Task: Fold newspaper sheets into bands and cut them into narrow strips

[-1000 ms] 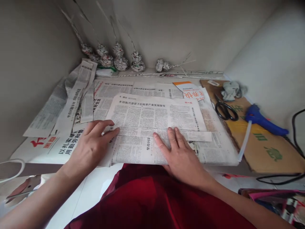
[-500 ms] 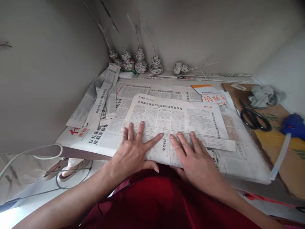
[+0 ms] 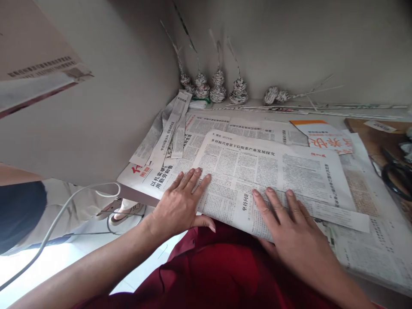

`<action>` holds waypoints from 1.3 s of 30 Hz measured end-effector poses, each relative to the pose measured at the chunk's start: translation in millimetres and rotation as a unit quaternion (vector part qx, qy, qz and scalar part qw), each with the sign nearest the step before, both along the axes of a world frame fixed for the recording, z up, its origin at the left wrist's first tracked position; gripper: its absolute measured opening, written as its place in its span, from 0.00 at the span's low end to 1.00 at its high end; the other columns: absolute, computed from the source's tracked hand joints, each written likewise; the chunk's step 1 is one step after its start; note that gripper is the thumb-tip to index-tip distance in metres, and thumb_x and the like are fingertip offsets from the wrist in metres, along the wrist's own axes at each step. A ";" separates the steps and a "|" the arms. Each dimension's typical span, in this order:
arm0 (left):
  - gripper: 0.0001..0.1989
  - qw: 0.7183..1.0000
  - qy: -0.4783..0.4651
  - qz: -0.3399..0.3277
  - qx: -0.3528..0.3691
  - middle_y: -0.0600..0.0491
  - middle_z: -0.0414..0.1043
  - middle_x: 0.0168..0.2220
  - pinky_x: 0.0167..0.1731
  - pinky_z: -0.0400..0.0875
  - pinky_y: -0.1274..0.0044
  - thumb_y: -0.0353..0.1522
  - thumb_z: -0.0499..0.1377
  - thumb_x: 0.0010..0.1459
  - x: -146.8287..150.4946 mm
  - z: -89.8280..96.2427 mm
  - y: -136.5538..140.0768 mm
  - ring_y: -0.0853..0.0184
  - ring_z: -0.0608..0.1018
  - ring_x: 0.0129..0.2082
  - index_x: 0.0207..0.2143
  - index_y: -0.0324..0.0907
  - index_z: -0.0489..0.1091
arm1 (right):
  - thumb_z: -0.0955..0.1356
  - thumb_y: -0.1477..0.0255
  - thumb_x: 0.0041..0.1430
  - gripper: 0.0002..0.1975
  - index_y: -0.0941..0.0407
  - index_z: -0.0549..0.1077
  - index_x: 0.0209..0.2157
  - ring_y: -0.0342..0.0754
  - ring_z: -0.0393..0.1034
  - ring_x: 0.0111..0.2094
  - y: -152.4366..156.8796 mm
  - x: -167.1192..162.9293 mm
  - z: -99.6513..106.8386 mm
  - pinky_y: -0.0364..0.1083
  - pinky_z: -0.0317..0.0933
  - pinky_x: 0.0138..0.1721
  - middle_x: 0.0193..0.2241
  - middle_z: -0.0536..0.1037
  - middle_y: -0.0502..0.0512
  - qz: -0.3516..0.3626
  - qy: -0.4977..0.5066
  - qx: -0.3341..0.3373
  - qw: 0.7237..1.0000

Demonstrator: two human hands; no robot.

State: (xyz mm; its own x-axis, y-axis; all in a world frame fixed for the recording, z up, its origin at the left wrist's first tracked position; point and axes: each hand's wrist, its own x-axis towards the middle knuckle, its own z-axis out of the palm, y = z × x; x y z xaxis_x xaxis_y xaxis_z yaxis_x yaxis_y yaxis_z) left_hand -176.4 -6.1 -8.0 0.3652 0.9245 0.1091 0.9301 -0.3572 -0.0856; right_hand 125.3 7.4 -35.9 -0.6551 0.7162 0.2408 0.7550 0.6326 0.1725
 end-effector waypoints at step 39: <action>0.53 1.000 -0.017 -0.019 0.000 0.32 0.50 0.71 0.59 0.65 0.49 0.67 0.46 0.47 22.5 1.1 12.7 0.33 0.58 0.67 0.71 0.53 0.51 | 0.75 0.51 0.52 0.49 0.71 0.64 0.64 0.85 0.60 0.60 0.8 -7.1 11.2 0.69 0.66 0.54 0.62 0.68 0.79 -0.018 -0.004 0.003 1.000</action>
